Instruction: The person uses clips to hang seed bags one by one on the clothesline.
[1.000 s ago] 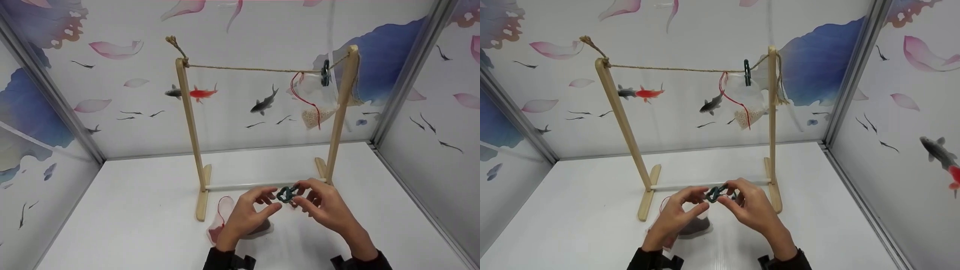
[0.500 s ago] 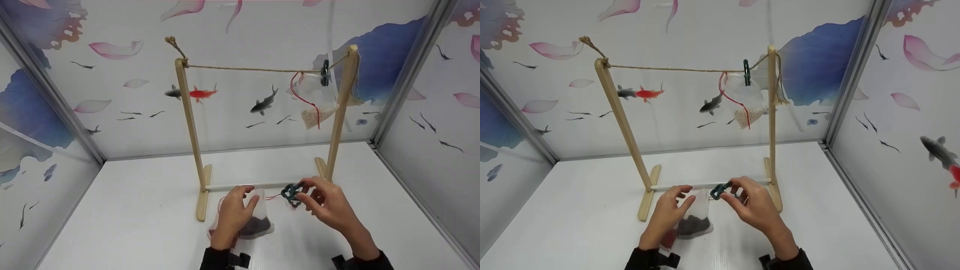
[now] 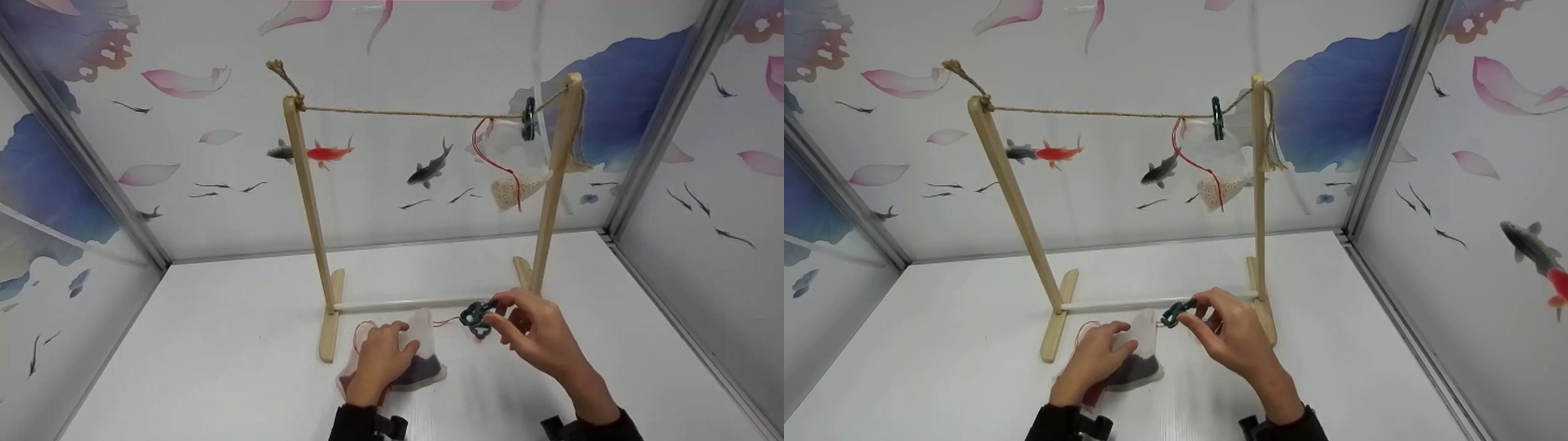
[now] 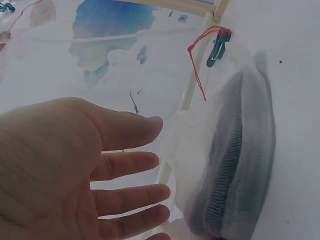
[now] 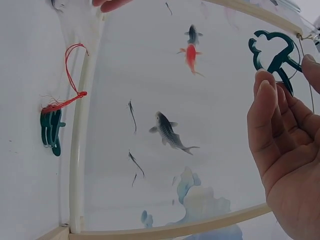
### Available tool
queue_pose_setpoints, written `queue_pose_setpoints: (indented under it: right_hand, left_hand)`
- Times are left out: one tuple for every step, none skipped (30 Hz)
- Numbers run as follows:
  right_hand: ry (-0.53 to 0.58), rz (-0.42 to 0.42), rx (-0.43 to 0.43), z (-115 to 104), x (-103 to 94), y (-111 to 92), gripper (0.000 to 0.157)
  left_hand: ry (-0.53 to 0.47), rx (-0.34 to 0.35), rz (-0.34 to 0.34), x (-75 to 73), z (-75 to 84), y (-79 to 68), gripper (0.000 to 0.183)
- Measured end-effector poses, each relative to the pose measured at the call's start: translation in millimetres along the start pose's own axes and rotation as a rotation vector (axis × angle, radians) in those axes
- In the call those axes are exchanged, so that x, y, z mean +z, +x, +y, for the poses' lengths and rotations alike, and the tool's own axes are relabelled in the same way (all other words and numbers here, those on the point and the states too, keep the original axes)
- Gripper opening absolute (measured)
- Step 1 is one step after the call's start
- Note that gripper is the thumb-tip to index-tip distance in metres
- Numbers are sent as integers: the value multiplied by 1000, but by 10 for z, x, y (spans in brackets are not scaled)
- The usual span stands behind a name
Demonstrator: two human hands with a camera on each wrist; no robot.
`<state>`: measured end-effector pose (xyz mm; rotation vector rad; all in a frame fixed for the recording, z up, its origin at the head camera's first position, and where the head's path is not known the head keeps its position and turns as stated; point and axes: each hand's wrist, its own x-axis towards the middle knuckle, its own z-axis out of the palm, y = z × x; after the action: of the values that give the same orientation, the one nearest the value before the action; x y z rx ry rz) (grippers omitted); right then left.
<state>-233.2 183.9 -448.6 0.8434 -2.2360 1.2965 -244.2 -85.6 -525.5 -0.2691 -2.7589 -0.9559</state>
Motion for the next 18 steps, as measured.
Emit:
queue_pose_setpoints:
  right_hand:
    - [-2,4,-4,0,2,0,23]
    - [-6,6,-9,2,4,-1,23]
    - [-9,7,-15,3,4,-2,24]
    - [-10,9,-20,6,6,-2,24]
    - [-10,8,-23,7,5,-2,24]
    - [-10,7,-25,9,4,-2,23]
    - [-9,4,-27,10,2,-1,23]
    - [-7,1,-31,12,0,-1,23]
    - [-4,-1,-34,13,-1,2,22]
    - [-2,-4,-37,16,-2,3,22]
    - [2,-6,-42,18,-4,6,22]
    - [4,-8,-47,19,-4,8,21]
    - [7,-9,-52,22,-4,9,21]
    - [9,-10,-55,23,-2,9,21]
    - [11,-12,-56,23,-2,11,21]
    - [12,-14,-56,22,-2,12,20]
    - [14,-15,-56,21,-2,13,20]
    - [12,-15,-53,19,-2,14,20]
  left_hand:
    - [9,-11,-13,10,-7,0,34]
    - [23,-18,-21,20,-15,1,35]
    - [35,-24,-28,29,-22,3,35]
    - [48,-26,-32,36,-26,5,36]
    - [59,-28,-34,43,-31,8,37]
    - [66,-27,-37,49,-36,11,38]
    - [74,-23,-37,55,-41,13,39]
    - [84,-17,-37,59,-45,14,40]
    - [88,-13,-37,60,-46,16,41]
    - [92,-8,-36,61,-47,17,41]
    - [103,2,-36,65,-51,14,40]
    - [113,10,-35,68,-54,11,40]
    - [124,17,-34,71,-57,7,39]
    - [132,24,-31,74,-60,2,38]
    - [137,29,-29,78,-63,-2,38]
    - [145,33,-26,83,-67,-7,38]
    - [153,36,-23,89,-72,-11,39]
    - [150,35,-19,90,-72,-12,39]
